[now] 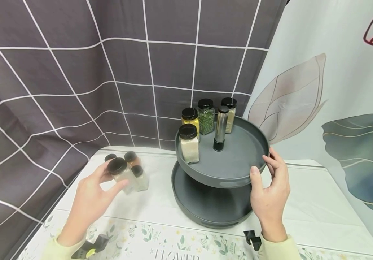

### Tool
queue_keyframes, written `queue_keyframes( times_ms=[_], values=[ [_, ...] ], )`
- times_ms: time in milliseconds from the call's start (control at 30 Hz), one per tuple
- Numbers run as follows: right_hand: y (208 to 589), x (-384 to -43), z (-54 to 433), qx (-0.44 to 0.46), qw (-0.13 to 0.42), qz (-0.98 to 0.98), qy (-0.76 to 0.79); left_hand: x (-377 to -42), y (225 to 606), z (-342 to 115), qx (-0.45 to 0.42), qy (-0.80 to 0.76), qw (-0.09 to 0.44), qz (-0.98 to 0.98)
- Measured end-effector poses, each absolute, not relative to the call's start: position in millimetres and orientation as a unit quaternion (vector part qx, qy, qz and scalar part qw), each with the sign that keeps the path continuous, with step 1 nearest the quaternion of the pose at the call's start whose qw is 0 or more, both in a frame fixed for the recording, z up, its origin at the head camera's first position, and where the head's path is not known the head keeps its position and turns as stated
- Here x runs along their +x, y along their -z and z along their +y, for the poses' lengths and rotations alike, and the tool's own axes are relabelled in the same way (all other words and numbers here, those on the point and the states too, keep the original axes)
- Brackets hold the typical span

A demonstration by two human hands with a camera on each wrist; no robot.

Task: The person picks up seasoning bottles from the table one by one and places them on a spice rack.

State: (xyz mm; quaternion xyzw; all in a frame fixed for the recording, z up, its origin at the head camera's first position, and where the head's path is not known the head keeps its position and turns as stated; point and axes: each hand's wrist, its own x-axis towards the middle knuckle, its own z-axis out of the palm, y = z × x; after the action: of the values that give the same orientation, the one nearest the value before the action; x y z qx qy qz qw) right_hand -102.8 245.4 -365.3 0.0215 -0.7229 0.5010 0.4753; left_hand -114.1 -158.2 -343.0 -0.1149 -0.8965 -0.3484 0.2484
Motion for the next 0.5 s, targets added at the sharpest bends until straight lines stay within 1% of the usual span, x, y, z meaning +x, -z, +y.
queue_keyframes(
  times_ms=[267, 500],
  values=[
    [370, -103, 244, 0.043, 0.503, -0.708, -0.494, -115, 317, -145, -0.148, 0.375, 0.268, -0.875],
    [370, -102, 237, 0.061, 0.521, -0.696, -0.490, -118, 299, -134, -0.193, 0.392, 0.296, -0.850]
  ],
)
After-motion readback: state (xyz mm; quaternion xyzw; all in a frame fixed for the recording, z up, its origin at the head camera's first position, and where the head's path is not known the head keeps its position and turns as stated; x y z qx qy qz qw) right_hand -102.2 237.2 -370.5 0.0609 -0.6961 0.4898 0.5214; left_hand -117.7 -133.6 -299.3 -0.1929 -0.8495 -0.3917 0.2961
